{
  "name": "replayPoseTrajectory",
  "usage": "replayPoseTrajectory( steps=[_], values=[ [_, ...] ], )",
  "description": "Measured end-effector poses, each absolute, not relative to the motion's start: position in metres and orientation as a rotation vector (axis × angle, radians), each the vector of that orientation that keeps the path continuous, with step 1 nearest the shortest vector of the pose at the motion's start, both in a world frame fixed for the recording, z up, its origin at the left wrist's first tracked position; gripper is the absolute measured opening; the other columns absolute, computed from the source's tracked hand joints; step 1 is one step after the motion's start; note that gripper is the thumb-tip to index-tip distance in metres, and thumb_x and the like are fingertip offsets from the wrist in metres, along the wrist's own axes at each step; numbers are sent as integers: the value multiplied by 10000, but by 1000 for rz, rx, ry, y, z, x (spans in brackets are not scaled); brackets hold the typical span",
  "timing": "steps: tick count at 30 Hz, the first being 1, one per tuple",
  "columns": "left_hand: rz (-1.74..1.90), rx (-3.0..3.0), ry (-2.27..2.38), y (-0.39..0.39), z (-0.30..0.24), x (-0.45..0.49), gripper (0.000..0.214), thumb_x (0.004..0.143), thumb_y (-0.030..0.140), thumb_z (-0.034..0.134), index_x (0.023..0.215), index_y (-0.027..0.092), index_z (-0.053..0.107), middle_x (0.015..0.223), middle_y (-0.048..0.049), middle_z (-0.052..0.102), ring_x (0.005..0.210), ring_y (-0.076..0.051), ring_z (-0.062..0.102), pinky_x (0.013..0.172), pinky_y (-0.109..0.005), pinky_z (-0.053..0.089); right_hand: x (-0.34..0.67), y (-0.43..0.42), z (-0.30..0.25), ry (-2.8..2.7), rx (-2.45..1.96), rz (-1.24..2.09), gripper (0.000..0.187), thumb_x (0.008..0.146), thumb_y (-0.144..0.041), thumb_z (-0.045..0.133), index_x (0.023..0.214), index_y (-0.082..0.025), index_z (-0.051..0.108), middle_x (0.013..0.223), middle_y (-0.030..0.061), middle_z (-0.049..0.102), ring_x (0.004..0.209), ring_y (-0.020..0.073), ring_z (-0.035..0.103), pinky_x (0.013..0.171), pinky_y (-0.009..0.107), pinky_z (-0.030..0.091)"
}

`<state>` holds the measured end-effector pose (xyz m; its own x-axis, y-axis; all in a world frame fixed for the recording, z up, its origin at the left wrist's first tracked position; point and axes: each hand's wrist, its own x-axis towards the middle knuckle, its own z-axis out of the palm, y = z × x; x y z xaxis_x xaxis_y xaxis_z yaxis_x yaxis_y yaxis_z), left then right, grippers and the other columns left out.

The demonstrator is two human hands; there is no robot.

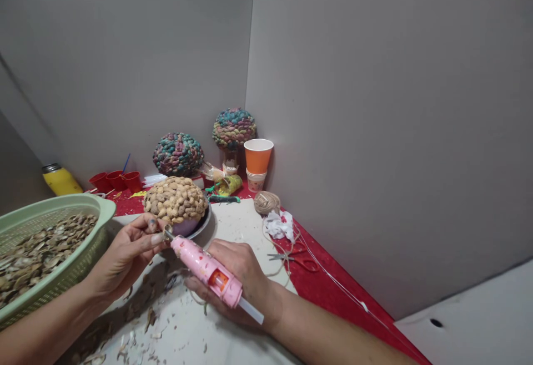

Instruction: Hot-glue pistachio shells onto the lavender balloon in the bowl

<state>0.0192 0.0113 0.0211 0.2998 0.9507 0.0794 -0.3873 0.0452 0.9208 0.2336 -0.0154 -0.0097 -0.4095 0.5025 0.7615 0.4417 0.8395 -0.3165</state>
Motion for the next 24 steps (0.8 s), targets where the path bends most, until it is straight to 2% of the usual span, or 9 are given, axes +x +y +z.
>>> replayPoseTrajectory(
  steps=[24],
  values=[
    [1148, 1114, 710, 10, 17, 19, 235, 713, 168, 794, 766, 181, 565, 808, 15, 637, 750, -119, 567, 775, -277, 468, 234, -16, -8, -2068, -718, -33, 411, 1019, -427, 394, 677, -202, 423, 595, -38, 430, 499, 105, 379, 493, 248, 296]
  ],
)
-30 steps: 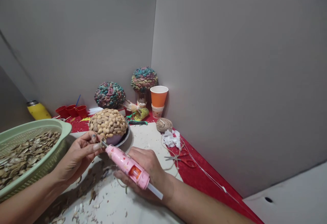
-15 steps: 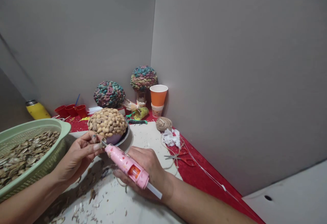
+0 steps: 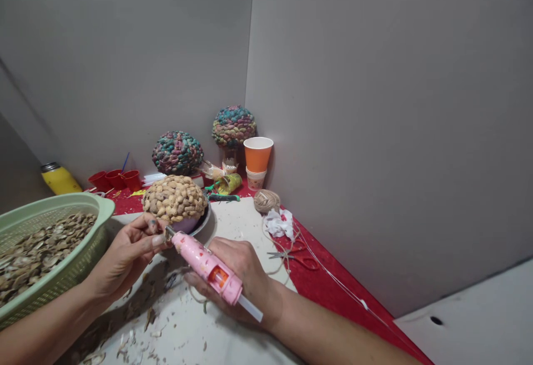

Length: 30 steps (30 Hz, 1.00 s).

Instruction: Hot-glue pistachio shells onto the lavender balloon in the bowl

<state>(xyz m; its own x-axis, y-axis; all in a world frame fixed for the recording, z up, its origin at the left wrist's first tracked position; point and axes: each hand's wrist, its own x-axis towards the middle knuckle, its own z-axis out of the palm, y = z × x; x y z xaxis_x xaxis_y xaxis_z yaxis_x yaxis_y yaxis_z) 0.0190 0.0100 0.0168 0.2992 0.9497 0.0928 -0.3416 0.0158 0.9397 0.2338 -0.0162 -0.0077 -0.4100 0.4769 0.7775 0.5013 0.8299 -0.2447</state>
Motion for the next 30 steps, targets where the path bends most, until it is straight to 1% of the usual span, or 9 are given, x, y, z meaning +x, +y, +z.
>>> replayPoseTrajectory(
  steps=[8, 16, 24, 30],
  values=[
    [1162, 1102, 707, 9, 20, 19, 226, 716, 156, 788, 758, 181, 567, 790, 23, 636, 725, -104, 561, 716, -231, 460, 234, -16, -9, -2063, -714, -39, 404, 1017, -408, 404, 668, -205, 422, 596, -33, 431, 500, 108, 374, 486, 252, 289],
    [1157, 1085, 690, 11, 18, 18, 220, 728, 140, 779, 773, 184, 569, 819, 22, 635, 749, -108, 576, 755, -250, 480, 235, -17, -9, -2061, -731, -22, 395, 1016, -415, 409, 683, -203, 422, 608, -35, 429, 503, 107, 374, 491, 254, 287],
    [1161, 1055, 685, 10, 21, 18, 229, 708, 129, 795, 754, 176, 575, 799, 22, 638, 723, -102, 586, 738, -240, 495, 235, -17, -10, -2057, -726, -41, 386, 1004, -395, 436, 668, -205, 425, 599, -35, 428, 498, 111, 377, 491, 256, 284],
    [1175, 1039, 699, 9, 23, 19, 232, 688, 124, 806, 740, 170, 585, 790, 18, 641, 722, -105, 593, 749, -248, 507, 235, -17, -9, -2056, -729, -45, 410, 1012, -409, 405, 654, -209, 416, 587, -30, 427, 488, 115, 370, 481, 262, 282]
  ],
)
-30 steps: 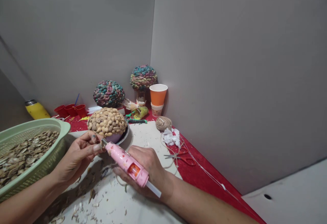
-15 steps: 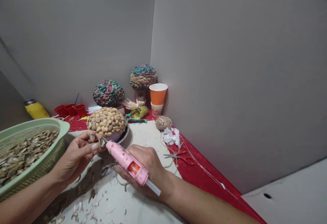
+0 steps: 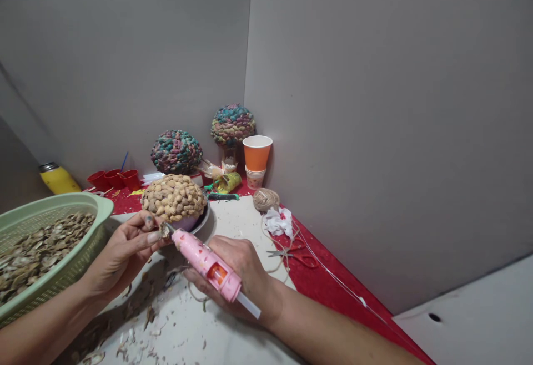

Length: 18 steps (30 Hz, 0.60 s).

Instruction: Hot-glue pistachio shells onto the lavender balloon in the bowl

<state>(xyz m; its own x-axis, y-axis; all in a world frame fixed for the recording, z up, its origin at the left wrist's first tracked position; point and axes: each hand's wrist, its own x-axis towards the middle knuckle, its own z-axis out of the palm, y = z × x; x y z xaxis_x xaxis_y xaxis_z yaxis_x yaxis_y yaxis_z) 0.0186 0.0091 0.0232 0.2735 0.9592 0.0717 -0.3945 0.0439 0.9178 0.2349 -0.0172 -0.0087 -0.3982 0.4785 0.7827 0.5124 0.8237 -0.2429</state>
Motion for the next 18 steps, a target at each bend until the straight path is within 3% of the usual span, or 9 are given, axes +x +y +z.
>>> replayPoseTrajectory(
  steps=[18],
  values=[
    [1205, 1026, 692, 9, 26, 19, 249, 676, 109, 812, 745, 167, 580, 780, 16, 644, 724, -108, 610, 753, -259, 548, 234, -16, -10, -2070, -738, -69, 413, 1004, -395, 421, 641, -199, 442, 578, -32, 433, 490, 107, 370, 476, 252, 283]
  ],
)
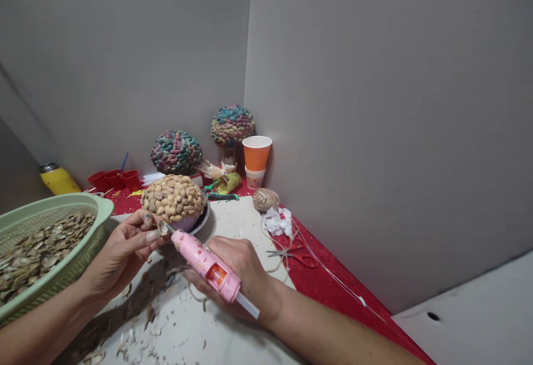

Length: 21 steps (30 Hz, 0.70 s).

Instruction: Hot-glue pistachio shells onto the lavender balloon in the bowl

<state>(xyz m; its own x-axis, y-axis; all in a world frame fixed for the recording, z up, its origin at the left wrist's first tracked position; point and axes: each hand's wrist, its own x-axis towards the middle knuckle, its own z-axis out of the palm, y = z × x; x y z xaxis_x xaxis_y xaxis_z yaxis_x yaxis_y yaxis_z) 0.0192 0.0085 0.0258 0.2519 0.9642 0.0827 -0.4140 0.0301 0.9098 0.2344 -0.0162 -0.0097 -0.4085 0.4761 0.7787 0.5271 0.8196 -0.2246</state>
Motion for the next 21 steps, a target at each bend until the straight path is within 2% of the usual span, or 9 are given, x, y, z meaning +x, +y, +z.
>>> replayPoseTrajectory(
  steps=[5, 12, 21],
  values=[
    [1215, 1031, 688, 9, 26, 19, 243, 680, 98, 809, 765, 167, 593, 781, 14, 648, 724, -111, 622, 741, -252, 556, 234, -16, -9, -2067, -727, -105, 414, 1009, -399, 406, 647, -201, 451, 571, -32, 437, 480, 111, 369, 470, 261, 271],
    [1251, 1005, 712, 9, 26, 20, 308, 658, 84, 819, 896, 176, 646, 820, 7, 671, 731, -117, 645, 727, -239, 560, 234, -16, -9, -2061, -734, -93, 428, 1006, -413, 407, 638, -202, 457, 562, -28, 439, 479, 116, 373, 468, 260, 281],
    [1253, 1017, 693, 8, 28, 20, 272, 665, 89, 818, 843, 179, 633, 796, 21, 666, 721, -107, 644, 731, -227, 558, 234, -17, -7, -2086, -742, -136, 433, 1016, -407, 384, 642, -201, 461, 557, -25, 449, 474, 116, 376, 464, 258, 283]
  ],
)
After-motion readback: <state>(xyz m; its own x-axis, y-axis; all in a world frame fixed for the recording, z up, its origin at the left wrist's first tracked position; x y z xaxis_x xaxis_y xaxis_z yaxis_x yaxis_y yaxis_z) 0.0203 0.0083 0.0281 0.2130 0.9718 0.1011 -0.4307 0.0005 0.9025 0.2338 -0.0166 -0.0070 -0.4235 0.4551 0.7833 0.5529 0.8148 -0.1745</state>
